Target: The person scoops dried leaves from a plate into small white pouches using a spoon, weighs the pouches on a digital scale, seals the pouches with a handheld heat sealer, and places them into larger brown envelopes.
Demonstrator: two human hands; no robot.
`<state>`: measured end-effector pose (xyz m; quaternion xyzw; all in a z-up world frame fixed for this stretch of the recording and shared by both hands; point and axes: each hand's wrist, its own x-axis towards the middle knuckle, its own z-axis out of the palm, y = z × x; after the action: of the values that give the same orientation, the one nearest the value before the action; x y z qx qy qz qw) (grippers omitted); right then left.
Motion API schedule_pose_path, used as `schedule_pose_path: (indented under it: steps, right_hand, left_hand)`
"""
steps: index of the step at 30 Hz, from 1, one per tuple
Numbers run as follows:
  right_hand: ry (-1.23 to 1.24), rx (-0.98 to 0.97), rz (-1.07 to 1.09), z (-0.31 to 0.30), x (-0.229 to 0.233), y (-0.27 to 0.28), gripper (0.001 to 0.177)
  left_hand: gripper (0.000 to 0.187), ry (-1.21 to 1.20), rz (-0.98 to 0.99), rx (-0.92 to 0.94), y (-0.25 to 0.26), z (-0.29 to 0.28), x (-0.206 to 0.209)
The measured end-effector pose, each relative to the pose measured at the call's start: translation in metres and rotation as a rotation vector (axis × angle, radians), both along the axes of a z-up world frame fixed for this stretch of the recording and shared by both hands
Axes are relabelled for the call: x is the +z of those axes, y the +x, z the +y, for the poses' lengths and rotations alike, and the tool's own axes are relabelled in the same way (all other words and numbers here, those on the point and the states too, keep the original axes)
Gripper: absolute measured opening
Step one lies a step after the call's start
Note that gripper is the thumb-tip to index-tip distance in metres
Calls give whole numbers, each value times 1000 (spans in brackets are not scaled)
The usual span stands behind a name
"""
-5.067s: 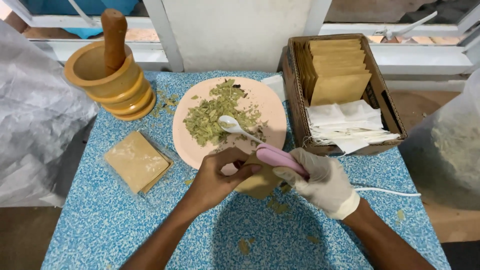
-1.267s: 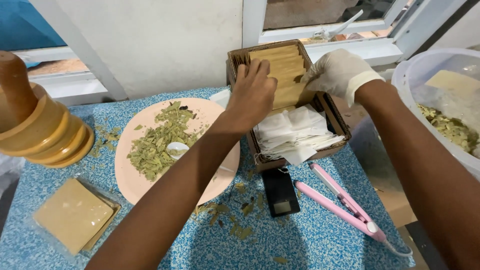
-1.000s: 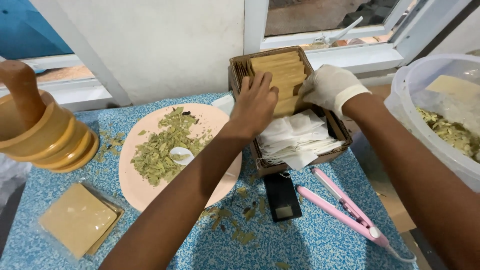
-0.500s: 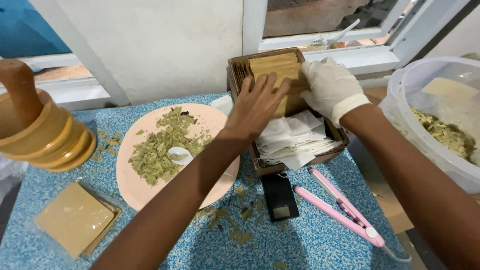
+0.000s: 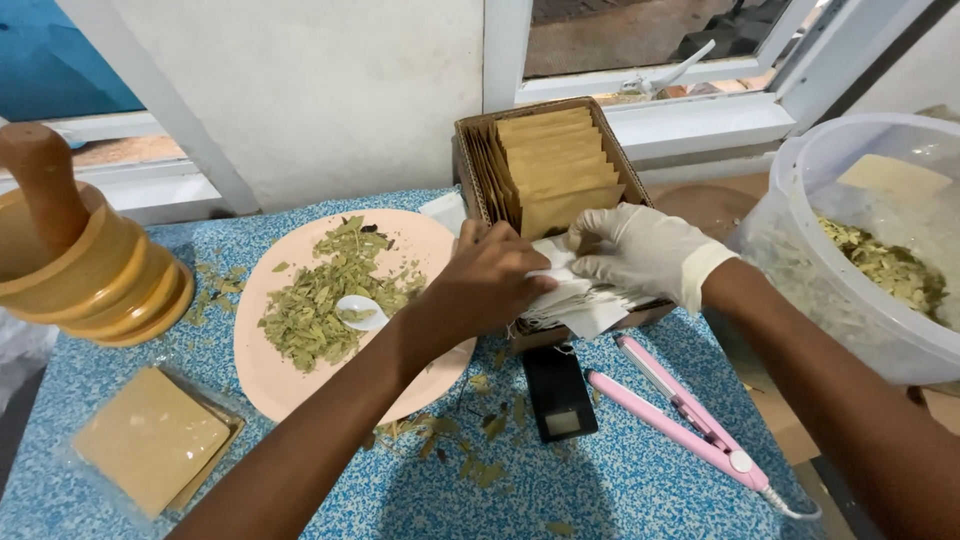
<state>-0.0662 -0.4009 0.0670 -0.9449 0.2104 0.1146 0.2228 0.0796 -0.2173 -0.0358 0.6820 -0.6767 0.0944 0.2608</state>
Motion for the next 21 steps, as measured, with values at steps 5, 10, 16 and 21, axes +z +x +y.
schedule_pose_path:
  steps: [5,10,16,21]
  right_hand:
    - [-60,4,19,-6,-12,-1,37]
    - [-44,30,-65,-6,-17,3,34]
    - [-6,148,-322,48,62,-9,39]
    - [137,164,-530,93,70,-6,7]
  left_hand:
    - [22,-51,-21,19,0,-1,-6]
    - [8,-162,-136,69,3,4,5]
    - [11,-159,-160,153,-18,43,77]
    - [22,-242,-151,192,-24,84,100]
